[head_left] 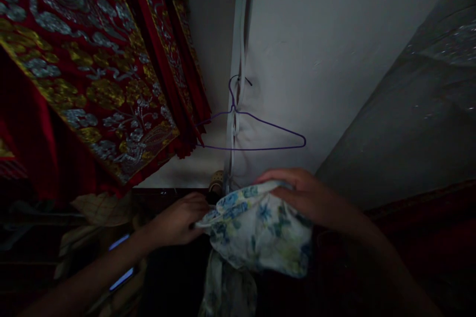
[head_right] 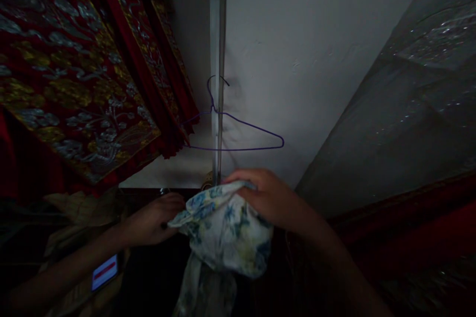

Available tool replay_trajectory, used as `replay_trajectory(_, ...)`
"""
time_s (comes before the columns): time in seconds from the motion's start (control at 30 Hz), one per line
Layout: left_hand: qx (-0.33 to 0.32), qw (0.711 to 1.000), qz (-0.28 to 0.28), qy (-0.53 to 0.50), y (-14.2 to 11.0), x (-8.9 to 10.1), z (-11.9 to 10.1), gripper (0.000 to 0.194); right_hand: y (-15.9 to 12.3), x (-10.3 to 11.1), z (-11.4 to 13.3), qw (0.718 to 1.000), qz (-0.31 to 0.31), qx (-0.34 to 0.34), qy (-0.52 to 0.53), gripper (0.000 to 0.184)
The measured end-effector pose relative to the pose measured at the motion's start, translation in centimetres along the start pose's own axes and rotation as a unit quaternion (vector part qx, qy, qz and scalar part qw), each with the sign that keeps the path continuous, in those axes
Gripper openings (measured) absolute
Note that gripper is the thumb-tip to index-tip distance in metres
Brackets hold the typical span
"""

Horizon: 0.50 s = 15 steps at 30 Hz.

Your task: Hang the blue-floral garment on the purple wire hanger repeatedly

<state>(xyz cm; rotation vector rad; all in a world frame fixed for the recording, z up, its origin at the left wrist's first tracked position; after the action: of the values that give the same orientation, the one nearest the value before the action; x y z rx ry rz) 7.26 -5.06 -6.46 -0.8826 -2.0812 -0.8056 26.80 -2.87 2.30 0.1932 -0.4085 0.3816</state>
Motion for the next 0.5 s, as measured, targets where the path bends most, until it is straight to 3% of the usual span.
replay_trajectory(0.1,0.09,0.966,-0.195,-0.147,-1.3,5.1,1.6,0.017,3.5,3.1,-0.3,0.985,-0.169,0.043,0.008,0.04)
replay_trajectory(0.17,0.139,0.916,-0.279,-0.253,-2.4,7.1,2.3,0.032,6.1,2.7,-2.8,0.979,-0.202,0.025,0.03,0.05)
replay_trajectory(0.2,0.15,0.897,-0.291,-0.296,-2.6,7.5,2.3,0.037,7.5,2.1,-4.4,0.979,-0.198,0.009,0.036,0.052)
replay_trajectory(0.27,0.171,0.89,-0.262,-0.331,-2.3,7.2,2.0,0.036,9.6,1.0,-7.4,0.98,-0.194,-0.008,0.037,0.056)
replay_trajectory(0.33,0.195,0.922,-0.187,-0.276,-1.8,6.0,2.1,0.031,10.7,0.9,-9.1,0.979,-0.201,0.003,0.034,0.052)
replay_trajectory(0.43,0.24,0.963,-0.085,-0.083,-2.2,4.3,4.4,0.03,10.4,2.7,-9.8,0.973,-0.23,0.022,0.023,0.03)
replay_trajectory(0.5,0.298,0.953,-0.04,0.049,-3.3,4.0,7.3,0.028,9.5,4.3,-9.3,0.971,-0.24,0.018,-0.011,0.021)
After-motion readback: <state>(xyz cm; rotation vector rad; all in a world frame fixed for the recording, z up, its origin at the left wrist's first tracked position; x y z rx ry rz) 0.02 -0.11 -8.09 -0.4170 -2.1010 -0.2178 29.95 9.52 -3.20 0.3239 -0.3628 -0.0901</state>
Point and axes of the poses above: each hand's wrist, its own y-axis towards the middle knuckle, its own x-axis out of the back of the hand, z = x × y, the point moved 10 cm from there along y, towards the middle knuckle, and after that the axes turned 4 degrees about -y, right-handed, at the moved point
